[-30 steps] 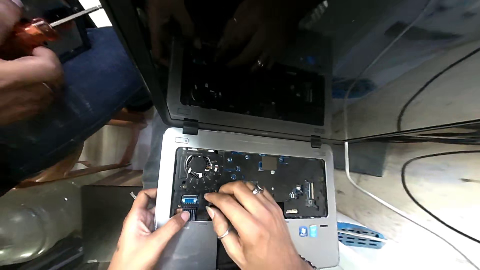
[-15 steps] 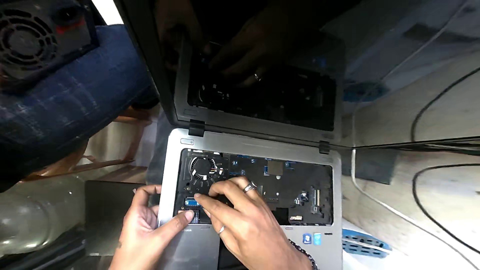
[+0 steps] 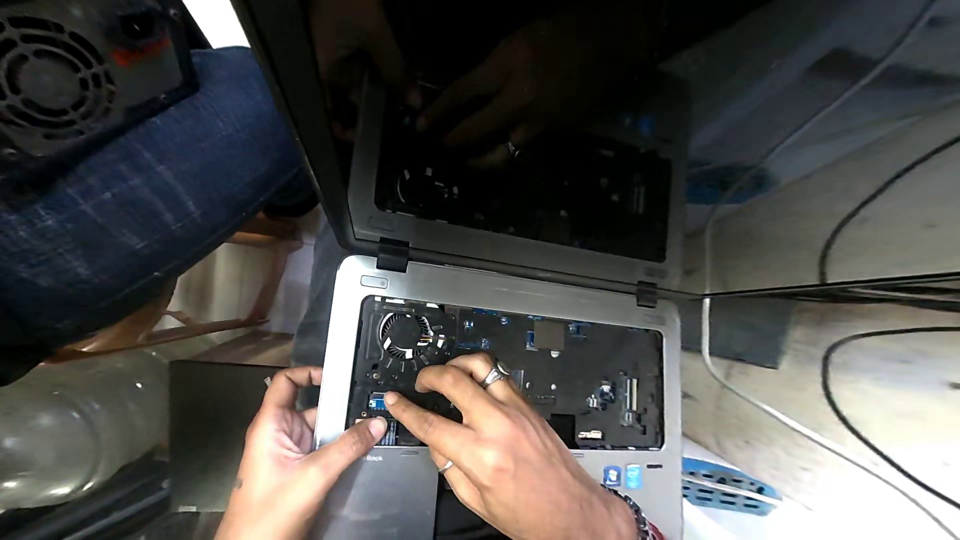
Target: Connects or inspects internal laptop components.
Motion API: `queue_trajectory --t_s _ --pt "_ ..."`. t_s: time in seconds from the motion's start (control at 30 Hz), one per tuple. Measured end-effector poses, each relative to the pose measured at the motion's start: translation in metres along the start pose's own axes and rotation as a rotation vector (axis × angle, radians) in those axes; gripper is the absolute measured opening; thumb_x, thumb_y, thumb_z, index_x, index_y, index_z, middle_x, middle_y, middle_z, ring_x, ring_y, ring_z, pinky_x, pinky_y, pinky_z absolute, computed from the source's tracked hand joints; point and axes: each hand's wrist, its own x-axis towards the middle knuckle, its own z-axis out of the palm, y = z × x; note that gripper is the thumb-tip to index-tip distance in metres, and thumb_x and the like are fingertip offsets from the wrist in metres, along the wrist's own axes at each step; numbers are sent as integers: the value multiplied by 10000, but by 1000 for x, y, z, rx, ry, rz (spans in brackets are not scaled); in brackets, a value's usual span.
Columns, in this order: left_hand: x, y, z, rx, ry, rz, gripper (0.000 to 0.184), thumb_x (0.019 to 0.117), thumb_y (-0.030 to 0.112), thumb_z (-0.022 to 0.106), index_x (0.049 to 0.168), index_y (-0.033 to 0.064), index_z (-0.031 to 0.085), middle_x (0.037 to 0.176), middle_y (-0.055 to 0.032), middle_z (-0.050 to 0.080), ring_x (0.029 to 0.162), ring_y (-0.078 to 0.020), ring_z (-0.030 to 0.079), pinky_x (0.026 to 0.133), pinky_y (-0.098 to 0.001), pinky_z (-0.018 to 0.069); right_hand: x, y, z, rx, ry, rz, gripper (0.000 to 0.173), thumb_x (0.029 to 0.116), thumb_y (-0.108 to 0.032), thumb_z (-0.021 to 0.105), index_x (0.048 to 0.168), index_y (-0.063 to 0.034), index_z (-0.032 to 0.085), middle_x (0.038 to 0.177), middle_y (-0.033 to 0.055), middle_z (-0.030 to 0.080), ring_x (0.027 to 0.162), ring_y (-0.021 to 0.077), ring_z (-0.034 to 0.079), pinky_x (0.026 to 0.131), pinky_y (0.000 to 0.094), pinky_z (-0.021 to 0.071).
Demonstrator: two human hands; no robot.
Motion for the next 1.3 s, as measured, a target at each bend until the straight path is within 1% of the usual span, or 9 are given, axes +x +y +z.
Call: queue_trajectory --t_s 0.27,0.5,0.6,0.77,0.83,0.93,1.07,1.17,1.3 --pt "2 0 -5 99 -99 52 570 739 -9 746 1223 101 467 910 -17 742 782 -116 746 649 -250 630 -2 -3 2 47 34 51 376 959 -123 570 1282 -228 733 1152 20 669 1127 219 593 896 350 517" --pt "6 10 -2 97 -57 -24 500 726 -37 693 1164 93 490 873 -32 733 735 -111 732 606 -257 616 -26 -16 -7 476 420 323 228 1036 -188 569 1159 -144 757 1057 6 664 1013 58 609 878 222 529" --pt "4 15 6 136 13 -53 498 720 -43 691 1157 94 495 857 -20 715 710 -98 716 578 -248 602 -38 -25 -15 1051 569 450 180 1031 -187 618 1153 -110 727 1049 -49 664 941 -16 624 840 167 547" --pt "5 18 10 137 69 -100 518 692 -58 686 1157 85 507 851 -49 702 693 -125 711 561 -274 599 -52 -24 -31 2469 507 306 128 969 -274 618 1021 -175 681 944 -22 656 653 48 594 502 169 439" --pt "5 19 11 117 78 -105 494 700 -75 683 1137 81 512 860 -53 702 698 -125 710 566 -274 601 -56 -27 -38 2260 485 287 167 1008 -259 580 1015 -131 687 915 -17 663 612 24 575 472 151 416" --pt "5 19 13 102 87 -103 455 709 -92 668 1105 83 527 851 -42 696 696 -108 700 566 -261 594 -51 -29 -47 1095 357 362 221 1063 -149 540 1064 -1 704 961 47 640 770 15 576 665 147 490" --pt "7 21 14 89 97 -122 424 736 -103 661 1099 67 524 841 -56 689 684 -120 694 565 -265 591 -21 -31 -44 100 35 312 272 1011 -163 567 1203 -166 760 1025 45 736 935 211 689 769 378 554" --pt "8 21 13 73 76 -122 438 726 -110 666 1099 62 516 832 -60 689 670 -125 692 560 -264 590 -3 -21 -29 -146 -25 149 405 911 -117 622 1289 -229 716 1038 36 713 924 259 680 719 411 542" --pt "9 21 12 57 66 -130 467 709 -123 679 1105 57 509 828 -66 696 660 -128 696 557 -268 593 7 -4 -17 -189 -102 8 458 909 -119 635 1328 -295 694 1090 30 688 967 254 654 733 405 511"
